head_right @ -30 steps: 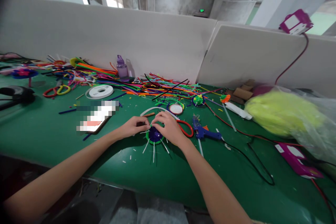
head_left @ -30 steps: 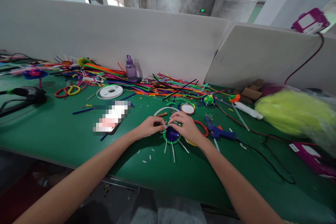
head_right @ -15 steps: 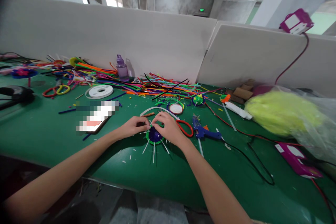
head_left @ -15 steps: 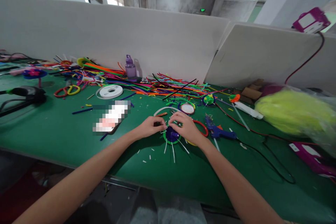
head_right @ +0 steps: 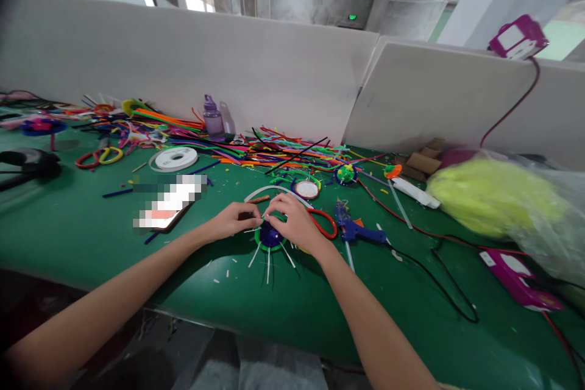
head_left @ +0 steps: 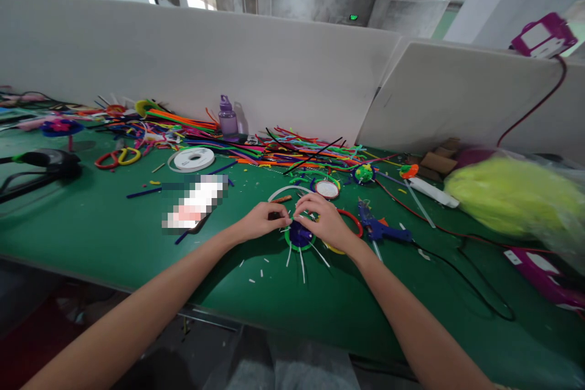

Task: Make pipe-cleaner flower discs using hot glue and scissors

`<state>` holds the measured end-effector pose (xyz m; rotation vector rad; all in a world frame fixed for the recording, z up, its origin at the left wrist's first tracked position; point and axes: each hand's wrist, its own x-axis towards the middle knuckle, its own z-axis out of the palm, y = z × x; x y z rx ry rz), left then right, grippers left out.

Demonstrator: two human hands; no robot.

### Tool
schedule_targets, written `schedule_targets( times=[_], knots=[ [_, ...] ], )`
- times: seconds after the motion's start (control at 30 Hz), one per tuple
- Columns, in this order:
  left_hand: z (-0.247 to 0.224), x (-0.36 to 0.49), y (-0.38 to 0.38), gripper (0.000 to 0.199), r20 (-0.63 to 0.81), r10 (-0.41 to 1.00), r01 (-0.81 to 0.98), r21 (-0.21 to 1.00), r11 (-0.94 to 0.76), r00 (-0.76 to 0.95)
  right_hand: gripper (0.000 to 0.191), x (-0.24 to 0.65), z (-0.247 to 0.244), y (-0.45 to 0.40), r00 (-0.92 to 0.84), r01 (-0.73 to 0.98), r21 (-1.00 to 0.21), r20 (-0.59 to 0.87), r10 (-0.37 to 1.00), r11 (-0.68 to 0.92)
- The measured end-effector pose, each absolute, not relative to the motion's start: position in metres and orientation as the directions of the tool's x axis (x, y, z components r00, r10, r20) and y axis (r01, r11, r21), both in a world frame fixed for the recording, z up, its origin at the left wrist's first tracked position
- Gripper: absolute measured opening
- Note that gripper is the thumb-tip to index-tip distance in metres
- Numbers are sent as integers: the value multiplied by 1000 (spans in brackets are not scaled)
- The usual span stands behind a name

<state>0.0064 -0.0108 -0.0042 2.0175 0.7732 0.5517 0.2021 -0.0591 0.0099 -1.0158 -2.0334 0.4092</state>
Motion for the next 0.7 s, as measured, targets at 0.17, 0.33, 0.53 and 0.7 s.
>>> schedule_targets(
  times=[0.17, 0.33, 0.53, 0.7],
  knots=[
    [-4, 6, -11, 27, 93, 700, 306, 853, -423, 709, 7, 202, 8, -58, -336, 534, -585, 516, 788, 611],
    [-4, 6, -10, 26, 97, 698, 306, 850, -429, 710, 7, 201, 6, -57, -331, 539, -580, 521, 787, 611],
    [-5, 7, -11, 26, 91, 699, 313, 848, -428, 709, 6, 202, 6, -56, -335, 543, -576, 518, 787, 611],
    [-5, 7, -10, 27, 89, 698, 311, 850, -425, 710, 6, 201, 6, -57, -333, 548, -578, 512, 792, 604]
  ],
)
